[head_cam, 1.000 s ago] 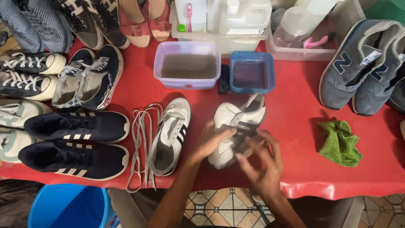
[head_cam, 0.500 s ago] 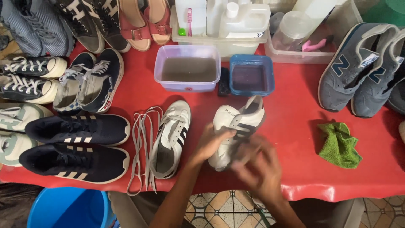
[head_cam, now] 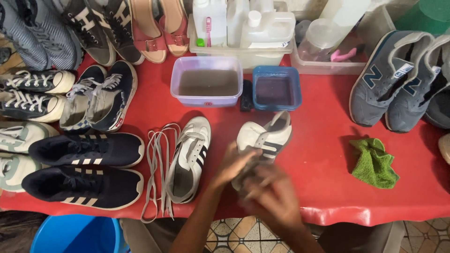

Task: The person scrubs a white sneaker with a brush, then wipes it with a green cloth. They remove the insole from the shoe and wipe the inside of the shoe with the cloth before placing the insole back inside.

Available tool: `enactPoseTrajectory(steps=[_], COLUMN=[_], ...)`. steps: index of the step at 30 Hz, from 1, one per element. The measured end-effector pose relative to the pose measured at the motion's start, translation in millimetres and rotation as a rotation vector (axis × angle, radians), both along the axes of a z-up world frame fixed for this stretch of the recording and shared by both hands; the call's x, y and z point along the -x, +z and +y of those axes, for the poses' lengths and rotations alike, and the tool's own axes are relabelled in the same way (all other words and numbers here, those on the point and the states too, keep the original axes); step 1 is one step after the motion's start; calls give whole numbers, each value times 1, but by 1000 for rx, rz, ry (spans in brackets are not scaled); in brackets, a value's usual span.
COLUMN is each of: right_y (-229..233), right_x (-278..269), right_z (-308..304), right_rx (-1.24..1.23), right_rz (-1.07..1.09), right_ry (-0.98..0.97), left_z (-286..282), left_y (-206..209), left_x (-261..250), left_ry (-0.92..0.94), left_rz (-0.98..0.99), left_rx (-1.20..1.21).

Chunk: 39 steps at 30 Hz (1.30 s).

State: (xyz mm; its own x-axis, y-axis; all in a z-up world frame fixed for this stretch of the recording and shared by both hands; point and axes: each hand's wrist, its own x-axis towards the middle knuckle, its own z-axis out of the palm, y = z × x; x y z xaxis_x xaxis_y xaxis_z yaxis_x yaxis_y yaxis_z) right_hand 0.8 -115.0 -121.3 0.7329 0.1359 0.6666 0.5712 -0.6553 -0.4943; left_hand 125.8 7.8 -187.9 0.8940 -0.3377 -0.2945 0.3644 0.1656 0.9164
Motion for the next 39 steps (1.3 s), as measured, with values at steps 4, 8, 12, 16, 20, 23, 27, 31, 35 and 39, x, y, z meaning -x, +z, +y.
enactPoseTrajectory(steps=[4, 8, 12, 16, 20, 23, 27, 31, 35, 39], right_y=[-5, -3, 9, -24, -8, -5, 17, -6, -19, 16], right_x=[-8, 9, 6, 11, 0, 6, -7, 13, -4, 1], right_z=[1, 2, 14, -2, -6, -5, -1, -8, -11, 11], right_rx=[-7, 122, -476, -142, -131, 38, -131, 122, -115, -753], right_rz=[-88, -21, 358, 163, 83, 16, 48, 28, 35, 587], right_ry=[-219, 41, -210, 18, -265, 5, -90, 122, -173, -105], left_z=[-1, 2, 1, -1, 5, 5, 2, 0, 4, 1], left_y=[3, 18, 5, -17, 10, 8, -2, 23, 18, 15], left_x=[4, 5, 5, 0, 6, 2, 2, 7, 9, 5], left_ry=[9, 17, 0, -2, -16, -52, 6, -8, -51, -22], left_rz=[-37, 79, 14, -25, -25, -19, -41, 10, -93, -62], left_rx=[-5, -7, -24, -14, 53, -15, 38, 51, -37, -99])
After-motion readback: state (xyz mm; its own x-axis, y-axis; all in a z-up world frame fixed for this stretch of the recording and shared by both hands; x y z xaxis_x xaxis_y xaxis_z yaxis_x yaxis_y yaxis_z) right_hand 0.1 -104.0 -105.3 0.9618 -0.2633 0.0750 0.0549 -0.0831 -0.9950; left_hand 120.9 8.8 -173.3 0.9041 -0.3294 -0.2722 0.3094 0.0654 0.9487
